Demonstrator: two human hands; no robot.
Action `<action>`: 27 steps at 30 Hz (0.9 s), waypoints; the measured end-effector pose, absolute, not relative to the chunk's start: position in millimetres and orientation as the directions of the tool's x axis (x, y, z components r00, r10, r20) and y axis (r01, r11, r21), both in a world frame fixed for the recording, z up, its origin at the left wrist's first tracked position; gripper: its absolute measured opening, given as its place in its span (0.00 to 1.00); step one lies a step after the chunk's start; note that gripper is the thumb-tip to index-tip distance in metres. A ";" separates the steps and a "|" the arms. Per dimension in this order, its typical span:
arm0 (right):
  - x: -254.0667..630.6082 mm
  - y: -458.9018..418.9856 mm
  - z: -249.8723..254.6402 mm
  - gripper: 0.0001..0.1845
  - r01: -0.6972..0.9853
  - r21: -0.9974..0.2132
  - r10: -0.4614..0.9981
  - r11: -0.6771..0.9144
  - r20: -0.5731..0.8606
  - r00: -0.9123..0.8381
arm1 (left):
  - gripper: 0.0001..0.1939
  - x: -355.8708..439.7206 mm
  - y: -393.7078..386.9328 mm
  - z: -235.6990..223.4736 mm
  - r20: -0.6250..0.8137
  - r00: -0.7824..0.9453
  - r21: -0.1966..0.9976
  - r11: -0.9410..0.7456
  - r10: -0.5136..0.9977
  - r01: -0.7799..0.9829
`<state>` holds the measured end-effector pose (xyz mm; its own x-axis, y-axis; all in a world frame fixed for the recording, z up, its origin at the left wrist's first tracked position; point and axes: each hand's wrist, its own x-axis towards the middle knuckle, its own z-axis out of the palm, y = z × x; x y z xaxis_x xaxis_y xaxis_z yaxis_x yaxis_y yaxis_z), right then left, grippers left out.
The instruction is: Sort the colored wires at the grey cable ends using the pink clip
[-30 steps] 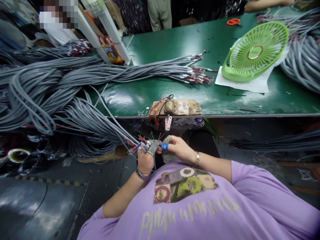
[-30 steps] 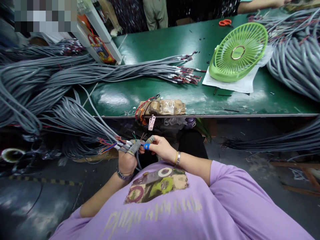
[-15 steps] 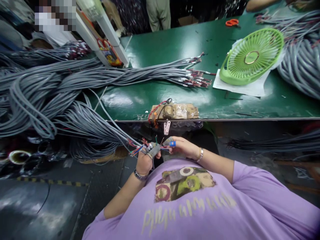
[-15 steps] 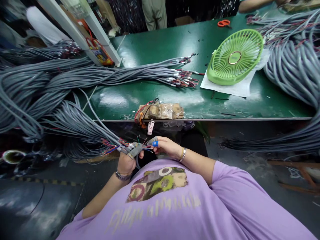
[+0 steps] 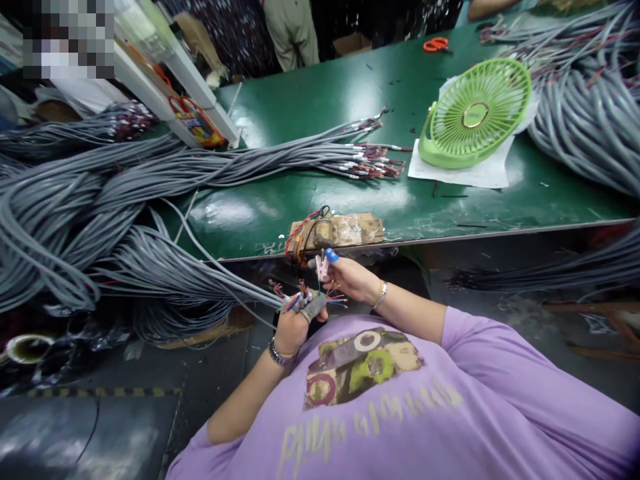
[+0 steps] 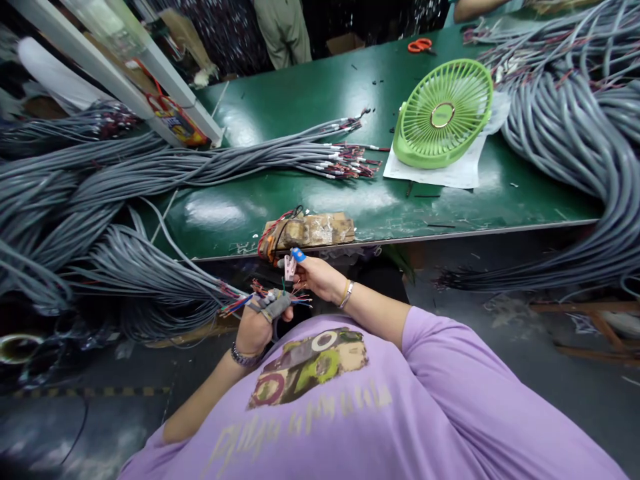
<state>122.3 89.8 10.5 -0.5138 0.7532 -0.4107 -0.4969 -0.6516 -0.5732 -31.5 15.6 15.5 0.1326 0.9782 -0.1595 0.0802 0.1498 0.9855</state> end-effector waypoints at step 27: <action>112.9 87.9 7.6 0.22 -0.595 -0.478 0.762 -0.646 -0.452 -0.464 | 0.16 -35.5 16.5 17.2 -0.219 0.187 0.973 0.201 0.957 0.112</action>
<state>112.9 87.9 7.6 -0.4636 0.7619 -0.4523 -0.5953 -0.6460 -0.4779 -35.5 16.5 17.2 0.1873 0.9575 -0.2194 0.1117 0.2011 0.9732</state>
